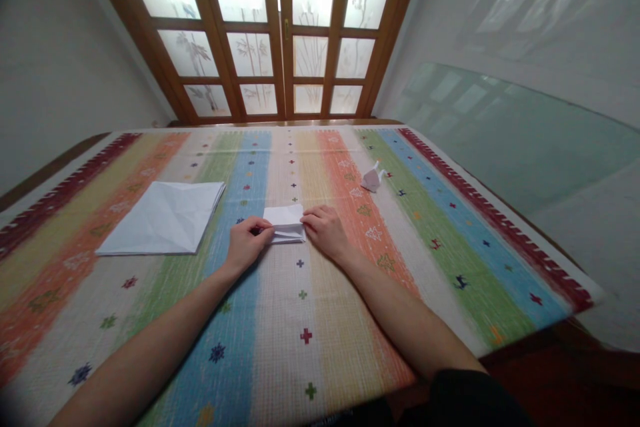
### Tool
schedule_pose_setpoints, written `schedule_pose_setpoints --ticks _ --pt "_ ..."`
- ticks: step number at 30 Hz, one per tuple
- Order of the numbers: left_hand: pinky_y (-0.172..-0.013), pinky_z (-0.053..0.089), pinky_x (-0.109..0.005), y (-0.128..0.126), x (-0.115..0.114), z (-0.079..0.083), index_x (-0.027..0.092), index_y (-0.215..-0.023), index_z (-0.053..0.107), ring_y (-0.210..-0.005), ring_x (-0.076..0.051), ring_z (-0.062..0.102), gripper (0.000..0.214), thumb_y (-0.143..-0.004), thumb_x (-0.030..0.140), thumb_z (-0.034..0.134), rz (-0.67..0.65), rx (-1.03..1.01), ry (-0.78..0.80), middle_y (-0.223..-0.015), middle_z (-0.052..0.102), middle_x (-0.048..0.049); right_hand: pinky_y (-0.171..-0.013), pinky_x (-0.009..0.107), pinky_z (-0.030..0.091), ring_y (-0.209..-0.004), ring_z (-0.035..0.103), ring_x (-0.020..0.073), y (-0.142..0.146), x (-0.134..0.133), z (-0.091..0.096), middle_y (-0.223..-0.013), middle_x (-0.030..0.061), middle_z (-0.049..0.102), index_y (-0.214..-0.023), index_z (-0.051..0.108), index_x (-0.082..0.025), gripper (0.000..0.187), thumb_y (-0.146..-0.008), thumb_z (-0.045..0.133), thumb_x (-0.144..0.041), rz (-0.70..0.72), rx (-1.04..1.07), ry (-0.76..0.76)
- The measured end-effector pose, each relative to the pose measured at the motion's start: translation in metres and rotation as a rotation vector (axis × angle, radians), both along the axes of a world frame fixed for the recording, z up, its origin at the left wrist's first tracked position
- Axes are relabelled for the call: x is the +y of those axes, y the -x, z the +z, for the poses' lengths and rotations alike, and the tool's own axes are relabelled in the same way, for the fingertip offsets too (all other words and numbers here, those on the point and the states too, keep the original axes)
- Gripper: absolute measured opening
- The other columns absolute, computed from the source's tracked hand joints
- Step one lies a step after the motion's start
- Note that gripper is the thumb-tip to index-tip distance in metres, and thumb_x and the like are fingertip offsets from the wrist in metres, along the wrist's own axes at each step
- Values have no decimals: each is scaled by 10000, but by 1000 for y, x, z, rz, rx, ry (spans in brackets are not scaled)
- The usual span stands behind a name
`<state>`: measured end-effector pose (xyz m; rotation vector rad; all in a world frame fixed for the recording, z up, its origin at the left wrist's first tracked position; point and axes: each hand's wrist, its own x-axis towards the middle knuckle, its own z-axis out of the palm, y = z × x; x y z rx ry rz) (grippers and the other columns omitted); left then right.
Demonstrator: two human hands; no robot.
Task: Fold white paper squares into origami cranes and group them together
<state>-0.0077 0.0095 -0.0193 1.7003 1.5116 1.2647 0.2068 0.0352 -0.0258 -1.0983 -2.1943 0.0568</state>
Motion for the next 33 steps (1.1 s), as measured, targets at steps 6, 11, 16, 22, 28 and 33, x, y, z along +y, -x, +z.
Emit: schedule_pose_setpoints --ticks 6,11,16,22,28,33 --pt "-715 513 -305 -1 -4 1 194 -695 624 -729 -163 627 133 -778 296 599 87 -23 -105 -768 689 -17 -854 396 484 -961 604 237 5 -7 4 -1007 108 677 -1003 651 -191 191 -879 514 -238 -84 186 -40" --pt "-740 519 -338 0 -4 0 205 -728 585 -790 -186 628 110 -807 282 583 116 53 -149 -806 669 -31 -811 413 498 -880 618 238 9 -18 8 -885 101 677 -943 658 -199 231 -907 437 -255 -41 203 -78" --pt "-752 492 -341 -2 -7 1 209 -744 535 -780 -184 591 107 -843 248 540 69 133 -235 -787 624 -30 -942 434 473 -1087 599 242 22 -25 10 -1141 135 668 -1141 634 -175 287 -935 472 -293 249 -60 15" --pt "-839 456 -382 -13 -21 6 205 -804 511 -904 -218 547 84 -884 219 489 -100 335 -338 -925 614 -73 -974 470 440 -1117 574 280 35 -25 7 -1144 166 657 -1113 623 -126 291 -924 516 -320 279 -244 108" --pt "-1034 378 -496 -8 -13 0 195 -1108 486 -1222 -291 475 355 -829 366 625 -109 264 -276 -1307 510 -150 -1028 499 372 -1233 493 314 43 -22 4 -1280 169 594 -1173 618 -148 373 -875 588 -371 246 -282 141" --pt "-1032 401 -516 10 10 -10 184 -1425 251 -1230 -318 524 770 -819 479 624 -134 124 -29 -1450 391 -211 -1017 521 360 -1238 481 355 50 -22 7 -1269 194 599 -1201 616 -135 516 -853 602 -516 199 -327 137"
